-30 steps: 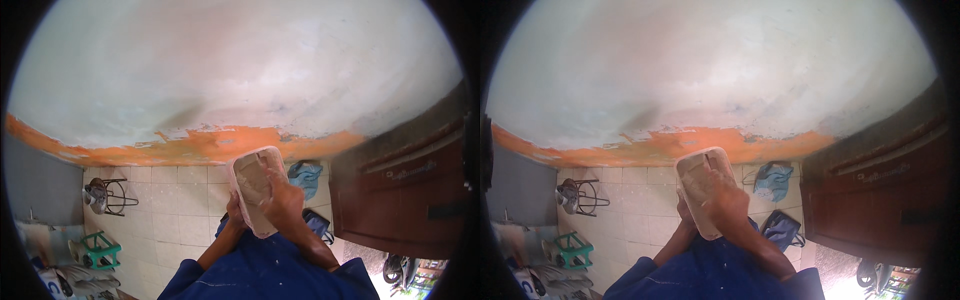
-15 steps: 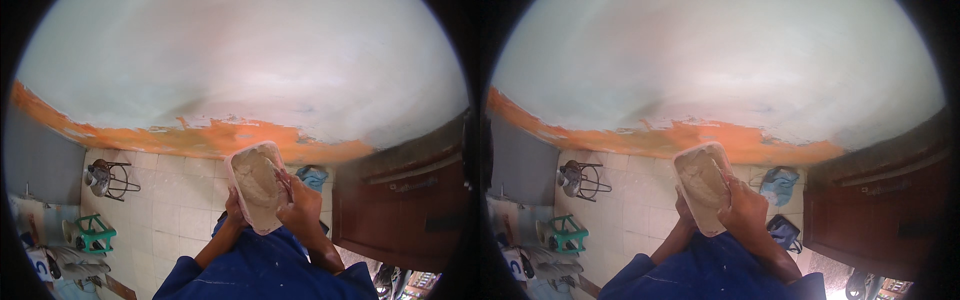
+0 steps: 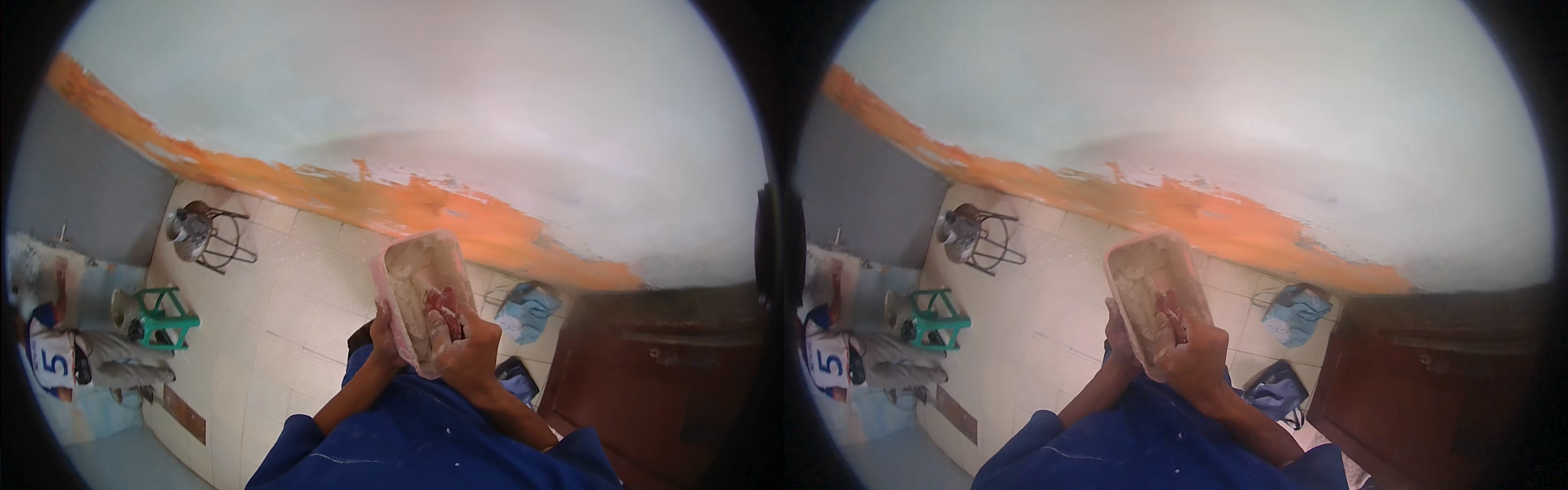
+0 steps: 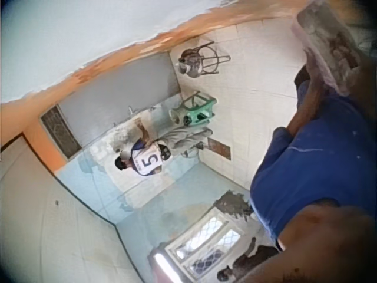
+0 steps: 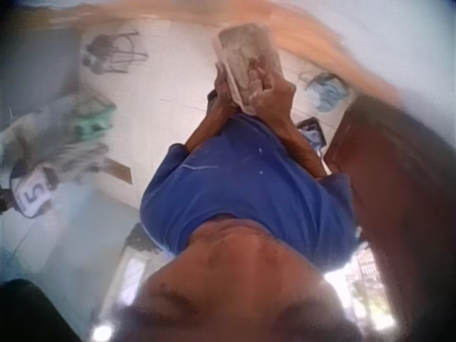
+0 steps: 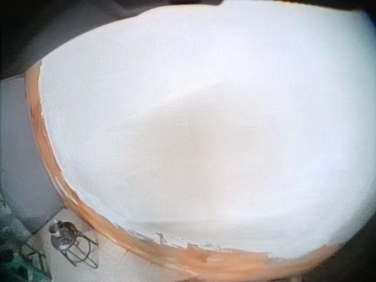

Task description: The person applies plaster to a wall using a spatula. The person repeatedly scoops the material from a container and spreads it across the wall surface to fill in areas.

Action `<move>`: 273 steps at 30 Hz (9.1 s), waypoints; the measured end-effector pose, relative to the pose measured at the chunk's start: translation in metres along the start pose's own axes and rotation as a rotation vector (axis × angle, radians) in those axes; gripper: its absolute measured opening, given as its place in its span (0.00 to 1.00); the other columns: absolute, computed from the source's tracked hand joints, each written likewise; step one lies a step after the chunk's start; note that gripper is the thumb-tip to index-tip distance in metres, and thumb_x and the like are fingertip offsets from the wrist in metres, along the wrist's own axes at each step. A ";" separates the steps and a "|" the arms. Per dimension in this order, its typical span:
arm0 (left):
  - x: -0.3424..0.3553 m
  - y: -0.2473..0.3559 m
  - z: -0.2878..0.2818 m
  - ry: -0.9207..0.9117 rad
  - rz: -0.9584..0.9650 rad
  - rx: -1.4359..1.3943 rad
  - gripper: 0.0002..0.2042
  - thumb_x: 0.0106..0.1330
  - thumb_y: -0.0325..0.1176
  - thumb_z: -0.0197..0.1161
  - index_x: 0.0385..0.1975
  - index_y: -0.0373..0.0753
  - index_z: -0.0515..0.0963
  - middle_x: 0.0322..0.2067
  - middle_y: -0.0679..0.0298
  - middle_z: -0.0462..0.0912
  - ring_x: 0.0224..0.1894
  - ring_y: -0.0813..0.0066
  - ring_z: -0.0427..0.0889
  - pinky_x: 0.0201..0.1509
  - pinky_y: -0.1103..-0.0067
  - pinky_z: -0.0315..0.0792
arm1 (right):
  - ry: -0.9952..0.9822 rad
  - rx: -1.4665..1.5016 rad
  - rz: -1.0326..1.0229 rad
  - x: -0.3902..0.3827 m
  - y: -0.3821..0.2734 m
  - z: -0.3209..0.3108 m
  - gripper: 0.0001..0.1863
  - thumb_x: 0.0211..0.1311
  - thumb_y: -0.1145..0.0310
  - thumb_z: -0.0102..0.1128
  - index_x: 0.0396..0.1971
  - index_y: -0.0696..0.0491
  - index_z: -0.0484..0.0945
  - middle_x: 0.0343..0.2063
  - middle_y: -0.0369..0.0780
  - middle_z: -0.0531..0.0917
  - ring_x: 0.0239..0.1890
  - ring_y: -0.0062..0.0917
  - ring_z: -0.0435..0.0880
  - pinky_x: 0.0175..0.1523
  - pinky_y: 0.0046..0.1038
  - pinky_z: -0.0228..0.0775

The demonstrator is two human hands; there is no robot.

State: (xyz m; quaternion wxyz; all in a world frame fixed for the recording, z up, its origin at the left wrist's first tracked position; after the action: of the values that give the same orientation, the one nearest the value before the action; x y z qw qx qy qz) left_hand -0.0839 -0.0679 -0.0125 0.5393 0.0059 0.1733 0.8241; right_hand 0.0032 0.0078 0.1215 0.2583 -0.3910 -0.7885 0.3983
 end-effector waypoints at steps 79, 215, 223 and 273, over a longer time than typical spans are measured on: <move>0.040 0.994 -0.393 -0.059 0.093 -0.420 0.29 0.68 0.55 0.39 0.63 0.43 0.58 0.58 0.54 0.65 0.57 0.53 0.69 0.60 0.57 0.63 | 0.057 -0.197 -0.079 0.217 -0.520 0.931 0.22 0.46 0.72 0.69 0.42 0.60 0.73 0.23 0.39 0.71 0.20 0.23 0.71 0.28 0.21 0.68; -0.002 0.726 -0.235 -0.151 -0.315 -0.044 0.29 0.69 0.54 0.40 0.62 0.39 0.58 0.57 0.54 0.67 0.57 0.58 0.70 0.63 0.64 0.62 | 0.221 -0.315 -0.024 0.084 -0.405 0.658 0.13 0.36 0.77 0.58 0.28 0.59 0.73 0.20 0.49 0.78 0.20 0.44 0.78 0.24 0.38 0.71; 0.001 0.659 -0.209 -0.333 -0.381 -0.350 0.29 0.68 0.55 0.41 0.63 0.41 0.58 0.56 0.57 0.68 0.56 0.61 0.70 0.60 0.63 0.64 | 0.246 -0.336 -0.046 0.051 -0.389 0.613 0.08 0.43 0.75 0.61 0.26 0.57 0.74 0.18 0.46 0.78 0.19 0.40 0.79 0.23 0.36 0.72; 0.046 0.294 -0.068 -0.131 -0.289 -0.190 0.32 0.69 0.57 0.36 0.61 0.36 0.58 0.56 0.51 0.68 0.56 0.57 0.70 0.60 0.62 0.66 | 0.229 -0.466 -0.152 0.069 -0.186 0.217 0.08 0.48 0.78 0.57 0.31 0.60 0.75 0.17 0.47 0.76 0.16 0.40 0.76 0.20 0.35 0.66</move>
State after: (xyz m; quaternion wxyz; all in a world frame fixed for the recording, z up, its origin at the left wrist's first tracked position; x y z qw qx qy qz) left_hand -0.3770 -0.1515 0.0018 0.6602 -0.0164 0.0585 0.7486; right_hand -0.2680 -0.0986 0.1633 0.2780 -0.4220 -0.8517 0.1387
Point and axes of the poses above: each hand's wrist, its own x-axis towards the middle knuckle, its own z-axis out of the palm, y = z × x, the point moved 2 cm from there along x, towards the middle knuckle
